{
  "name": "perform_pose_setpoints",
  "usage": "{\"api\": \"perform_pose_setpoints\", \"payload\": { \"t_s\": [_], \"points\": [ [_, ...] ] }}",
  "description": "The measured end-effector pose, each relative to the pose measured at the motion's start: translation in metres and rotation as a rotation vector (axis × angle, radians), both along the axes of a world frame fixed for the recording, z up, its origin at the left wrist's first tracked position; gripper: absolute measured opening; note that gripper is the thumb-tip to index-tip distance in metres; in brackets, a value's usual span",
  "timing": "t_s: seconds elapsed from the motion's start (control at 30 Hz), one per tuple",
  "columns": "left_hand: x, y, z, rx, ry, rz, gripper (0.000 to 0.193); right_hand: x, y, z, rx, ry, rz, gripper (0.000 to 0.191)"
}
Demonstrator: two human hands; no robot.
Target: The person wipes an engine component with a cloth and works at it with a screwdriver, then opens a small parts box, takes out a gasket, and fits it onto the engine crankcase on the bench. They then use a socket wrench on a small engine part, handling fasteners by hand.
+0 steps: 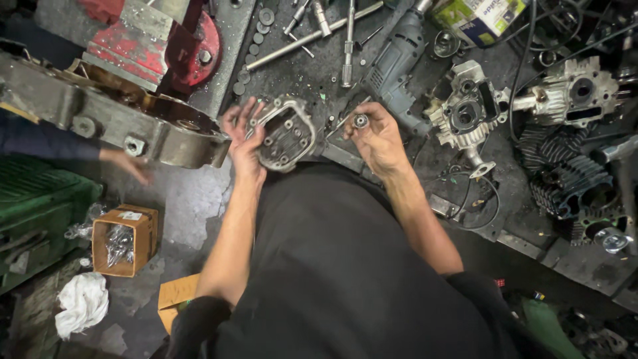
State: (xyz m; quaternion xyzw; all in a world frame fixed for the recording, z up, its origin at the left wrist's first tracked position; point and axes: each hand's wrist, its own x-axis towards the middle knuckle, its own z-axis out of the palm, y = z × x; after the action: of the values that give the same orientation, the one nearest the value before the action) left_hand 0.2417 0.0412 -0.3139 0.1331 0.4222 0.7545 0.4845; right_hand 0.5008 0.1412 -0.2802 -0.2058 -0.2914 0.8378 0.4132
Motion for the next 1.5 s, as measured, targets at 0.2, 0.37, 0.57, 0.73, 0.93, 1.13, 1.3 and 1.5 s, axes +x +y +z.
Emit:
{"api": "perform_pose_setpoints", "payload": {
  "t_s": [0.2,0.37,0.57,0.73,0.93,1.13,1.3,1.5],
  "points": [
    [0.032,0.057,-0.002,0.024,0.213,0.078,0.049,-0.004,-0.003,0.037,0.092,-0.031,-0.043,0.028],
    [0.044,0.067,0.008,-0.182,0.524,0.042,0.026,-0.002,-0.007,0.054,0.172,-0.057,-0.082,0.030],
    [0.042,0.037,0.069,-0.179,1.165,-0.064,0.021,-0.001,-0.010,0.059,0.148,-0.046,-0.099,0.031],
    [0.053,0.023,0.124,0.215,0.898,-0.316,0.028,-0.003,-0.015,0.064,0.129,-0.055,-0.032,0.029],
    [0.070,0.028,0.152,0.410,0.985,-0.111,0.026,-0.014,-0.025,0.077,0.255,-0.068,-0.050,0.021],
    [0.069,0.021,0.164,0.383,0.916,-0.117,0.025,-0.020,-0.033,0.107,0.572,-0.256,-0.246,0.018],
    [0.069,0.019,0.177,0.471,0.817,-0.153,0.029,-0.025,-0.038,0.134,0.865,-0.401,-0.440,0.021],
    [0.073,0.018,0.183,0.483,0.827,-0.168,0.024,-0.024,-0.038,0.153,1.059,-0.493,-0.510,0.011]
  ]
}}
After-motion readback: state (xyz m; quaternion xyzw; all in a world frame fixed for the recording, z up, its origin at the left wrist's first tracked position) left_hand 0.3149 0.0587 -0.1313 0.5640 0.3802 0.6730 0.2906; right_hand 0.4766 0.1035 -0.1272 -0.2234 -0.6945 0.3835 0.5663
